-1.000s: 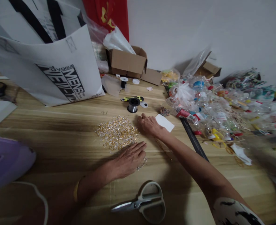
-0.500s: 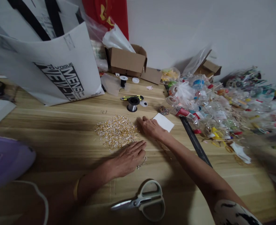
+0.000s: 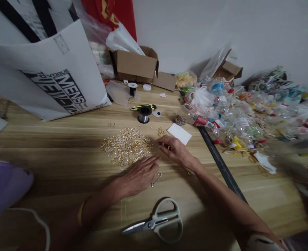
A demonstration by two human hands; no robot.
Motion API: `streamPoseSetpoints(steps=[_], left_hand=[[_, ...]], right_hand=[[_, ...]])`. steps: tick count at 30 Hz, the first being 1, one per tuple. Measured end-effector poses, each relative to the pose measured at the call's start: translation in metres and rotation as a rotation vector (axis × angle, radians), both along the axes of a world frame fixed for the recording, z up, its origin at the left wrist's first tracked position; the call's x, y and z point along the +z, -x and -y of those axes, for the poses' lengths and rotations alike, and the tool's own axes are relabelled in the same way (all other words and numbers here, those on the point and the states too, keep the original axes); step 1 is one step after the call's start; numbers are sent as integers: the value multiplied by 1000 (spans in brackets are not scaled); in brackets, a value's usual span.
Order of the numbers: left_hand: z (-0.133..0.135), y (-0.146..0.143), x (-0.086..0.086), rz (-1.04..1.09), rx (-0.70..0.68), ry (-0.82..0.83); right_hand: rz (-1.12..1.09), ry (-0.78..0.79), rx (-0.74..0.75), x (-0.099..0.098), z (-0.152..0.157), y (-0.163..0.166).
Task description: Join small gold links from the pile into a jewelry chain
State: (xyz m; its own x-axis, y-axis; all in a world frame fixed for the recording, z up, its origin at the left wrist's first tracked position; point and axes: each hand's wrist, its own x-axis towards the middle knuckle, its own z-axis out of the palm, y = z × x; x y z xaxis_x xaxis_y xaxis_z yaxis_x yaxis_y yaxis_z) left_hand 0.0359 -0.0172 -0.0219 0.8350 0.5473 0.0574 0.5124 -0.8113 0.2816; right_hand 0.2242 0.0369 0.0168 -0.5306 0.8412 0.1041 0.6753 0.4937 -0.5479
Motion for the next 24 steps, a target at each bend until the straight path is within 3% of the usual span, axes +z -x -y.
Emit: streamPoseSetpoints(steps=[6,11,17,24], left_hand=[[-2,-2,-1,197,25,-50],[-4,-4,0,437,140,-60],[-9,-8,5,611,247,-158],[-12,-11,0,598,233,-173]], right_hand=[[-557,284,-197,-16,16,-13],[-839,512,-180,-23,24,-9],[-924,649,-151,-22,34,-4],[-849,838,66,-27,34,-11]])
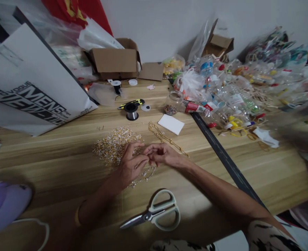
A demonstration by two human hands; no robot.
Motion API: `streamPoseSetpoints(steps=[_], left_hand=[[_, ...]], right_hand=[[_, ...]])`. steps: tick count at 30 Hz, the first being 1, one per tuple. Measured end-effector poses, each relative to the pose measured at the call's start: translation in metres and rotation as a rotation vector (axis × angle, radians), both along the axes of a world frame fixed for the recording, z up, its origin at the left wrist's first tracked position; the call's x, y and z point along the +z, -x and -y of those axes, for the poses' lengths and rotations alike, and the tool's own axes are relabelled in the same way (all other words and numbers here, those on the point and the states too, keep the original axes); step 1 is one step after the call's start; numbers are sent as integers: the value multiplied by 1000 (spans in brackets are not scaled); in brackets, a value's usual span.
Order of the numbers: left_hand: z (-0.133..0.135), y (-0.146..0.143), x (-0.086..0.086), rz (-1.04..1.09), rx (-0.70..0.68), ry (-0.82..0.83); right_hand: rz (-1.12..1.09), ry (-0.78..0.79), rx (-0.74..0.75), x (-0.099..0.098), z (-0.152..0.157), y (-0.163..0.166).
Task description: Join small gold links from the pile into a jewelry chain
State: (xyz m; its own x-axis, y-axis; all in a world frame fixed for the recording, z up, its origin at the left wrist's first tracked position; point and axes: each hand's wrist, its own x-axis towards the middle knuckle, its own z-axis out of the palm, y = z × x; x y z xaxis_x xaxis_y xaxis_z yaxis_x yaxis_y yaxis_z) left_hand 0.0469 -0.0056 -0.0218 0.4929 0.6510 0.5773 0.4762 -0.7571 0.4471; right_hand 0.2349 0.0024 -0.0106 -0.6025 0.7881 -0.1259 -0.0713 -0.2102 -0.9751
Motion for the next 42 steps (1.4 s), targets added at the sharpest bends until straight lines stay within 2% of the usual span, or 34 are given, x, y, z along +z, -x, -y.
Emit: streamPoseSetpoints(steps=[10,18,25,29,37,42], left_hand=[[-1,2,-1,50,-2,45],[-2,2,3,74,21,59],[-3,3,3,139,17,131],[-4,4,3,121,25,156],[-3,4,3,76,11,118],[-4,5,3,61,-4,140]], right_hand=[[0,51,23,-4,-3,-3],[13,49,-33,-6,-4,0],[59,-18,-48,-8,-5,-2],[125,-68,-61,-4,-4,-2],[94,21,-34,-4,-2,3],[118,-44,-64,-6,-2,2]])
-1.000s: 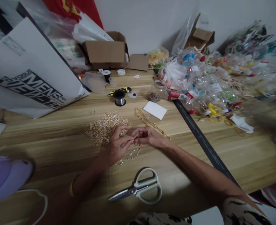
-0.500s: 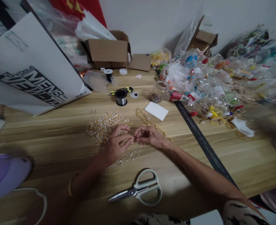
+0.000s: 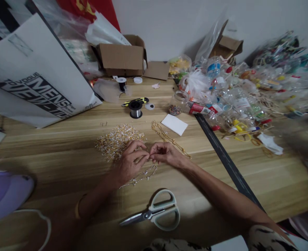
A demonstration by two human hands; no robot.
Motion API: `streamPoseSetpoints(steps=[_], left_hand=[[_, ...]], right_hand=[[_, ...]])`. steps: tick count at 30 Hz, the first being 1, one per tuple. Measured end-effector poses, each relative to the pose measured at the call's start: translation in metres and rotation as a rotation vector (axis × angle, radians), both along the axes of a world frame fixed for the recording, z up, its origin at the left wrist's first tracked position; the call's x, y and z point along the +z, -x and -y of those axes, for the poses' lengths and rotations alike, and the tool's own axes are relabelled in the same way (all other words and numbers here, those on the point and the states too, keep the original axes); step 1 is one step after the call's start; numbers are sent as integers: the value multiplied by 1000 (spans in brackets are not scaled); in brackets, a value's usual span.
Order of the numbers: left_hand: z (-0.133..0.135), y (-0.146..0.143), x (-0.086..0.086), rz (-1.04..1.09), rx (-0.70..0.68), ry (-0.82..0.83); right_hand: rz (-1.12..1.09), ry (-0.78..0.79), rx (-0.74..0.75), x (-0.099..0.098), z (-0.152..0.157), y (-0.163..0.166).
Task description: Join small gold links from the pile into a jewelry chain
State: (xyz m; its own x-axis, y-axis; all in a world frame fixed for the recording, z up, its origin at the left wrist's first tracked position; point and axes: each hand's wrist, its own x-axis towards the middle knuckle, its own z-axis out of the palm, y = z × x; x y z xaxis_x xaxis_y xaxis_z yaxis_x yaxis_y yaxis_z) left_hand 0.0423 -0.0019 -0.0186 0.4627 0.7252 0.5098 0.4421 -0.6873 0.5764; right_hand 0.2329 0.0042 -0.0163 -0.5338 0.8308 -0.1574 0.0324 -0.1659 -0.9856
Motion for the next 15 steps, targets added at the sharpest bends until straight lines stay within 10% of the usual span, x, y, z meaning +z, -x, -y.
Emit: streamPoseSetpoints(steps=[15], left_hand=[[-4,-1,-2,-12,2,13]], right_hand=[[163,-204,-6,2,0,-3]])
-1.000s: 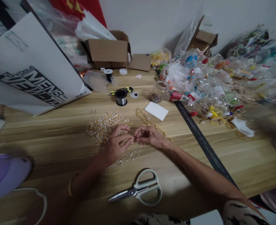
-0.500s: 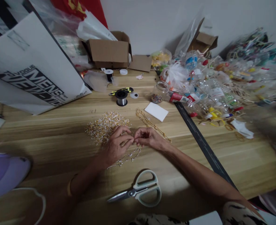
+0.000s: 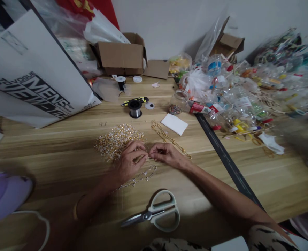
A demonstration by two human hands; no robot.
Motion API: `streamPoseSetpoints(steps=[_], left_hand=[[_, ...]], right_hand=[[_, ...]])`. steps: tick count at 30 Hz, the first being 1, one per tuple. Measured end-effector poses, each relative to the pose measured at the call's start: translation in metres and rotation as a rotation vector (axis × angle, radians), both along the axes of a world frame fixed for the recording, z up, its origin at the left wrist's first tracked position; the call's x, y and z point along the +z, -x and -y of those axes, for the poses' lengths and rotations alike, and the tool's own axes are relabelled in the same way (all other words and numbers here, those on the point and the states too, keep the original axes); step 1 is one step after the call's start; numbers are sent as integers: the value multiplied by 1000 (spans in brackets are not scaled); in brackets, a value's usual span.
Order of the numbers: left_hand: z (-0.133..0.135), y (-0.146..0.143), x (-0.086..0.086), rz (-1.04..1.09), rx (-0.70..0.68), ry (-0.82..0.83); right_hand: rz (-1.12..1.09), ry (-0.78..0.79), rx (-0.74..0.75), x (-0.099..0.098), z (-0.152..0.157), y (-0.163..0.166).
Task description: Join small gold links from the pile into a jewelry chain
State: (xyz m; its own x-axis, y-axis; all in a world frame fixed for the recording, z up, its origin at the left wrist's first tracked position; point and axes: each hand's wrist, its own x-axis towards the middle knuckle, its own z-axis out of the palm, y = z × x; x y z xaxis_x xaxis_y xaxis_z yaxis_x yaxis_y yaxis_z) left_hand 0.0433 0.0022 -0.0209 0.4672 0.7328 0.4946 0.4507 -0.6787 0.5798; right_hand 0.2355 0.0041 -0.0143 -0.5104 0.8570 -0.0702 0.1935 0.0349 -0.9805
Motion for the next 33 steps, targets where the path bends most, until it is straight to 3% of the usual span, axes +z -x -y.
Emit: streamPoseSetpoints(steps=[18,23,28,33], left_hand=[[-3,6,-3,-29,17,19],[-4,6,1,-14,13,34],[-7,6,-3,19,-6,21],[-15,11,-7,22,22,42]], right_hand=[[128,-494,-58,-23,2,4],[154,-584,-13,-26,3,3],[164,-604,-42,-28,2,2],[141,-493,-263,-27,0,2]])
